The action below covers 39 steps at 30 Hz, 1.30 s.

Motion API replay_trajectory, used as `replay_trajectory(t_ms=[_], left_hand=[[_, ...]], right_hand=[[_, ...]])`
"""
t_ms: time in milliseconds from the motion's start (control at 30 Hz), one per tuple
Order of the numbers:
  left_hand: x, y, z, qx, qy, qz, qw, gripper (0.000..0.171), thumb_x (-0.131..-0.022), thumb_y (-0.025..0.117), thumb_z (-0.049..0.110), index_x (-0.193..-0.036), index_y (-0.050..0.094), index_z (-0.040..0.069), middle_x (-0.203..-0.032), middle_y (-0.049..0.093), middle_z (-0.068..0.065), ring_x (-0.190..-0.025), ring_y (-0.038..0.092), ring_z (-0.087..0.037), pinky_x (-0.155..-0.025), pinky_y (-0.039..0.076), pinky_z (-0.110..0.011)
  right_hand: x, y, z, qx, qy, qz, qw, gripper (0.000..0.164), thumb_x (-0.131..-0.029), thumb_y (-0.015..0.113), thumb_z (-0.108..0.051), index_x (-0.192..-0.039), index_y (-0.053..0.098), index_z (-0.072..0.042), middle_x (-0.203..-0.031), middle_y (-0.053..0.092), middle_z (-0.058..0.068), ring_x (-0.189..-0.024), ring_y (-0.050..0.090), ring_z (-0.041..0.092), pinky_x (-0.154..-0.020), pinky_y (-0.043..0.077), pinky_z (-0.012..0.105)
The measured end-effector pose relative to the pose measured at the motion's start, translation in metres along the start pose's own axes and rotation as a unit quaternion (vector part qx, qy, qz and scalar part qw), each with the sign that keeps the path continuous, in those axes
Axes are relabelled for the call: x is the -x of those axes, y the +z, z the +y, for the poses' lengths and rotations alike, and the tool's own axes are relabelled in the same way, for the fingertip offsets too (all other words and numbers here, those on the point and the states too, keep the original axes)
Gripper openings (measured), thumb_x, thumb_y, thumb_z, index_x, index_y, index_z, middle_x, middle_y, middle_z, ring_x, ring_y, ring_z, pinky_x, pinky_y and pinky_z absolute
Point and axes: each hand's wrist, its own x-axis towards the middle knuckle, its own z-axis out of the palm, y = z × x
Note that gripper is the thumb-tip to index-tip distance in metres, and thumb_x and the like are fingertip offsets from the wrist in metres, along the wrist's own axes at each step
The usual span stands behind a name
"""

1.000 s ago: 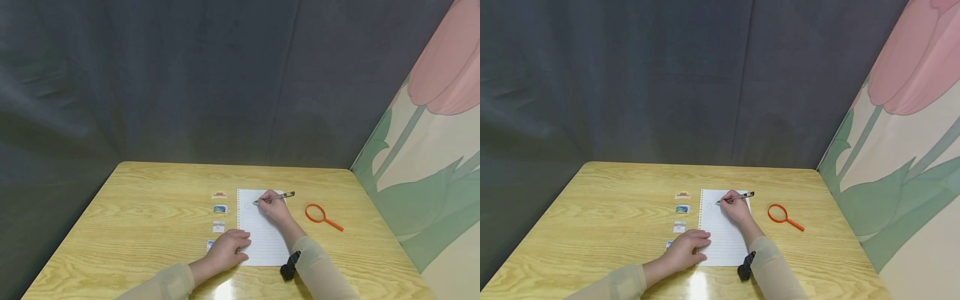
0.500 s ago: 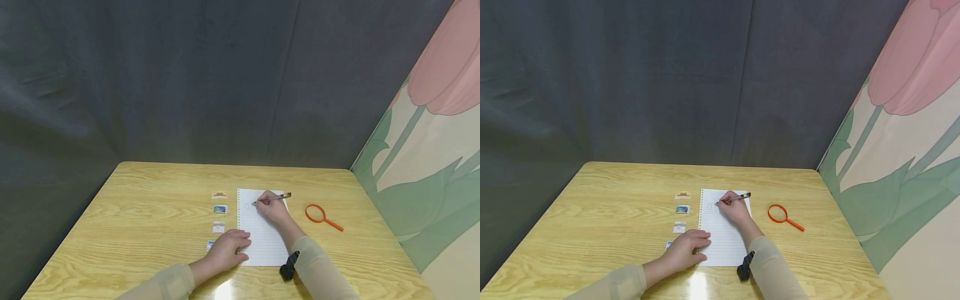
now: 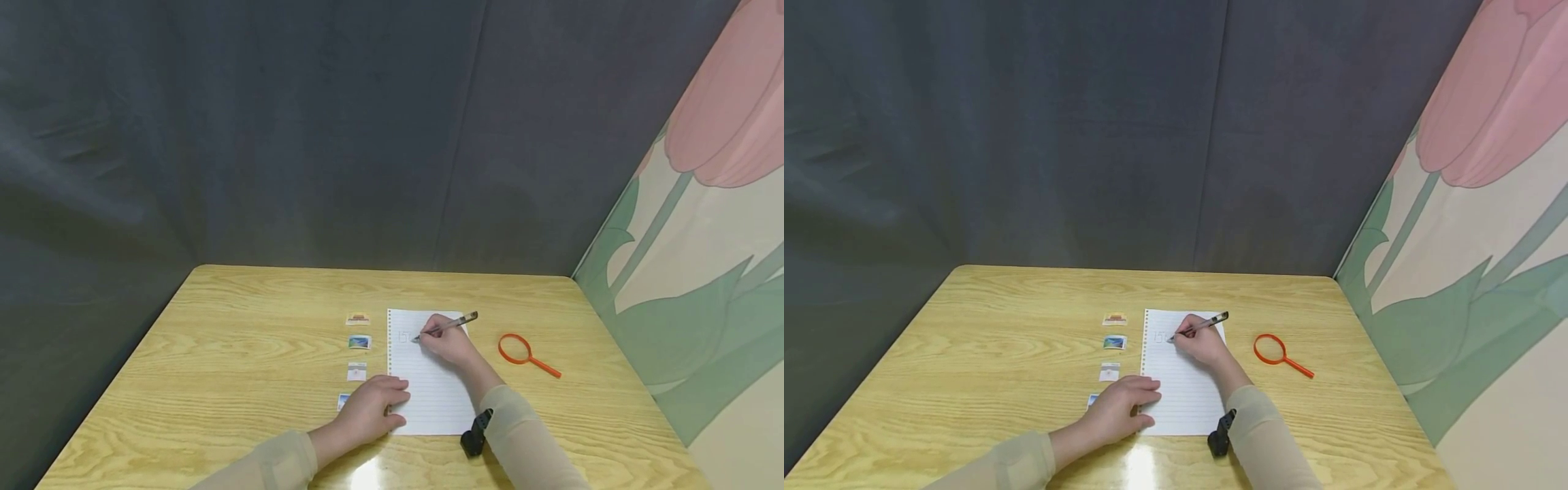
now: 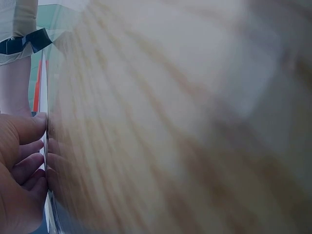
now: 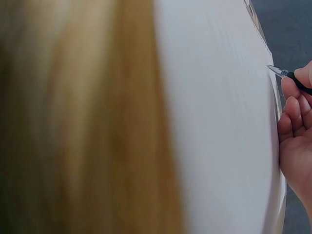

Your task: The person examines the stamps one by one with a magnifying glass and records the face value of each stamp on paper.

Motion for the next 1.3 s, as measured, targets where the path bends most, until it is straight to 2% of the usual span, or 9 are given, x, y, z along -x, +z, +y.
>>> replay_trajectory(t_ms=[233, 467, 767, 867, 1067, 1300], left_hand=[[0.0007, -0.0006, 0.001, 0.001, -0.007, -0.001, 1.0, 0.039, -0.081, 0.082, 0.02, -0.117, 0.073, 0.009, -0.129, 0.064, -0.004, -0.123, 0.056, -0.023, -0.107, 0.042, -0.034], [0.0007, -0.0008, 0.002, 0.007, -0.011, -0.001, 0.9999, 0.039, -0.081, 0.081, 0.019, -0.117, 0.073, 0.009, -0.13, 0.064, -0.005, -0.123, 0.056, -0.024, -0.107, 0.041, -0.034], [0.0004, -0.0016, 0.0017, 0.007, -0.008, -0.001, 0.9999, 0.038, -0.081, 0.082, 0.019, -0.117, 0.073, 0.009, -0.129, 0.065, -0.005, -0.123, 0.056, -0.023, -0.107, 0.042, -0.034], [0.0005, -0.0017, 0.0015, 0.008, -0.007, 0.0, 0.9999, 0.039, -0.081, 0.082, 0.019, -0.117, 0.073, 0.009, -0.129, 0.065, -0.005, -0.123, 0.056, -0.023, -0.107, 0.042, -0.033], [0.0007, -0.0016, 0.0012, 0.007, -0.009, -0.006, 0.9999, 0.04, -0.082, 0.081, 0.02, -0.119, 0.072, 0.008, -0.13, 0.064, -0.004, -0.124, 0.055, -0.022, -0.108, 0.041, -0.033], [-0.0001, -0.0013, -0.0001, 0.01, -0.009, -0.007, 0.9999, 0.04, -0.082, 0.081, 0.02, -0.119, 0.072, 0.008, -0.131, 0.064, -0.005, -0.124, 0.055, -0.023, -0.108, 0.041, -0.033]], right_hand=[[-0.0006, -0.0003, 0.0006, -0.007, -0.005, 0.021, 1.0, 0.012, -0.082, 0.068, 0.003, -0.08, 0.061, -0.006, -0.066, 0.053, -0.001, -0.061, 0.046, 0.013, -0.053, 0.037, 0.022], [-0.0011, 0.0015, -0.0009, 0.002, 0.011, 0.043, 0.999, 0.006, -0.083, 0.068, 0.0, -0.085, 0.063, -0.003, -0.069, 0.054, -0.001, -0.063, 0.046, 0.014, -0.055, 0.037, 0.023], [-0.0018, 0.0042, -0.0023, -0.004, 0.009, 0.064, 0.998, 0.007, -0.083, 0.071, 0.0, -0.086, 0.066, -0.003, -0.071, 0.056, 0.0, -0.064, 0.047, 0.014, -0.058, 0.039, 0.023], [-0.0018, 0.0046, -0.0023, -0.003, 0.019, 0.061, 0.998, 0.006, -0.084, 0.071, -0.002, -0.088, 0.067, -0.002, -0.071, 0.057, 0.001, -0.064, 0.047, 0.014, -0.057, 0.039, 0.023], [-0.0001, 0.0039, 0.0003, -0.026, 0.063, 0.065, 0.996, 0.005, -0.085, 0.071, -0.005, -0.088, 0.067, -0.004, -0.078, 0.062, 0.001, -0.069, 0.052, 0.015, -0.061, 0.042, 0.023], [0.003, 0.0017, -0.0007, -0.043, 0.059, 0.087, 0.994, 0.005, -0.085, 0.069, -0.003, -0.088, 0.066, 0.0, -0.076, 0.061, 0.004, -0.063, 0.054, 0.013, -0.053, 0.046, 0.021]])
